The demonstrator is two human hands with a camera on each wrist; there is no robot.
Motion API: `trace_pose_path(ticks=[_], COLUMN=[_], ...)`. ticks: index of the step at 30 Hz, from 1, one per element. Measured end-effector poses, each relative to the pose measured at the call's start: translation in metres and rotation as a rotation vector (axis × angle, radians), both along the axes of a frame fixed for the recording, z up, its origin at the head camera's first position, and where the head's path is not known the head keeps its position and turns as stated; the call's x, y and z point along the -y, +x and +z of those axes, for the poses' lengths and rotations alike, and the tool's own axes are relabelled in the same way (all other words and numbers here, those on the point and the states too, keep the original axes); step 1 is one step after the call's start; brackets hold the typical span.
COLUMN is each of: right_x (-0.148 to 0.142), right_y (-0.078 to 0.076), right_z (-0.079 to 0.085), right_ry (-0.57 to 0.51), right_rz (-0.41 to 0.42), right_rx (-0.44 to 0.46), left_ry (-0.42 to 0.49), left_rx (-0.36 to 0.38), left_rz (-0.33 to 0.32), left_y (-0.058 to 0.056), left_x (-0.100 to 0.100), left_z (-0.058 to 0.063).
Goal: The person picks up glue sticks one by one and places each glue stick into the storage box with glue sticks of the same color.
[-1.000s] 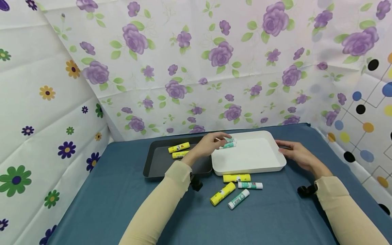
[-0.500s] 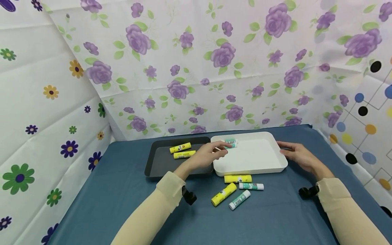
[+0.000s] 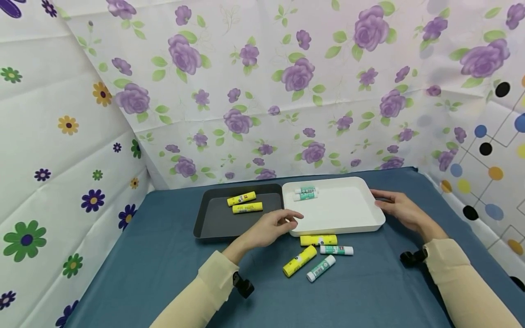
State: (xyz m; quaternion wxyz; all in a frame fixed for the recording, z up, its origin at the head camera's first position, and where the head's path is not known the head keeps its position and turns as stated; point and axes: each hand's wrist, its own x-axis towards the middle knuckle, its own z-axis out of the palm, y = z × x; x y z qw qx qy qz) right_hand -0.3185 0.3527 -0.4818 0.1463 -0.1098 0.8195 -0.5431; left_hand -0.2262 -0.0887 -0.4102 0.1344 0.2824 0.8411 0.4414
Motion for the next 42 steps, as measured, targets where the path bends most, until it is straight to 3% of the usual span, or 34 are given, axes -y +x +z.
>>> trace_pose_path(ticks=[13, 31, 42], right_x=[-0.001, -0.001, 0.000], right_y=[0.001, 0.001, 0.000], right_z=[-0.002, 0.001, 0.000], right_ry=[0.001, 0.015, 0.025], right_rz=[0.003, 0.006, 0.016], right_rx=[0.002, 0.002, -0.003], left_ry=[-0.005, 0.024, 0.027], left_rx=[0.033, 0.082, 0.142], left_rz=[0.043, 0.029, 0.015], left_y=[0.022, 0.039, 0.045], left_x=[0.010, 0.012, 0.012], left_z=[-0.025, -0.029, -0.041])
